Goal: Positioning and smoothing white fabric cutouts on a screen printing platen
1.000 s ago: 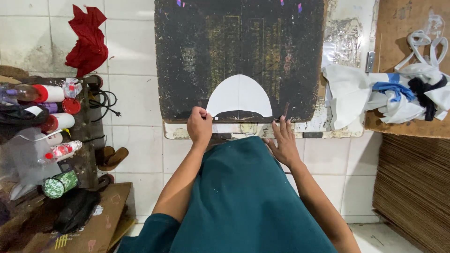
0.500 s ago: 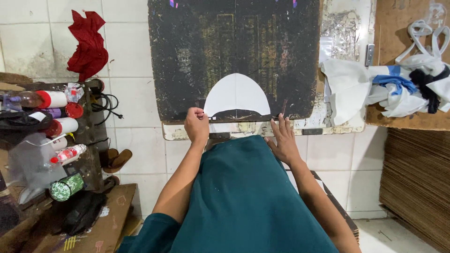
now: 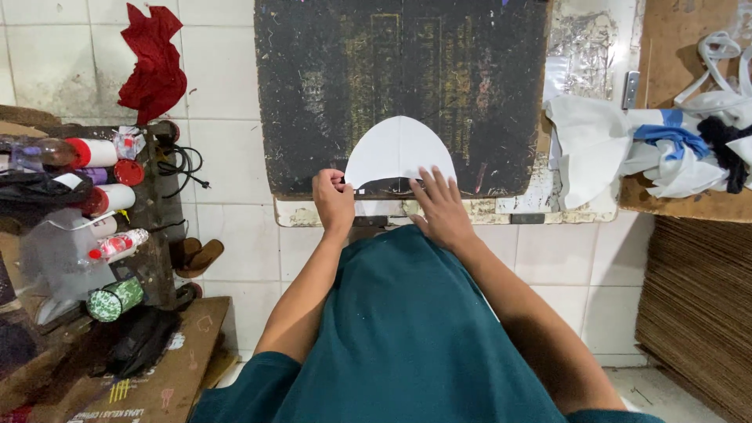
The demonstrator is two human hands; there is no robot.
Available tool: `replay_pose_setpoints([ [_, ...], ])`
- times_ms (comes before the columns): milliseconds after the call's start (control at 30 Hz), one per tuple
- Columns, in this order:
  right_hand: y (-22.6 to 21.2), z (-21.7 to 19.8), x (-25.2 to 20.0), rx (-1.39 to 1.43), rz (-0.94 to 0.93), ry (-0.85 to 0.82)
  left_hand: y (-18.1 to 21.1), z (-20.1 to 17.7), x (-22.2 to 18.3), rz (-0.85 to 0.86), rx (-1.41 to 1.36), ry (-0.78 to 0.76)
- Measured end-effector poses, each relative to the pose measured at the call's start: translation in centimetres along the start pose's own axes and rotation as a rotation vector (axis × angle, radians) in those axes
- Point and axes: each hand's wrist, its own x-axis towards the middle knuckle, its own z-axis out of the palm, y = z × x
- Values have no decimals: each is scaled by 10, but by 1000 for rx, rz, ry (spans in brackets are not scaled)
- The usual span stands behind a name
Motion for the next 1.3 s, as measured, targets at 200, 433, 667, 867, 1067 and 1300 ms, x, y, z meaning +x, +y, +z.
replay_pose_setpoints([
  [200,8,16,31,-127,-145,-176,4,-7,-3,-38,1,-20],
  [433,2,15,32,-179,-164,-190,1,-5,-2,3,-11,26],
  [667,8,18,28,-186,-246,-178,-17,-19,-6,170,137,14],
  [867,3,18,28,-165,-215,-174,5,-40,-32,457,590,-449],
  [1067,3,9,4,-192,-227,-263,4,-44,-39,322,701,-661],
  [1300,22,-24,-38,526,14,-165,28,-32,-41,144,749,-774],
])
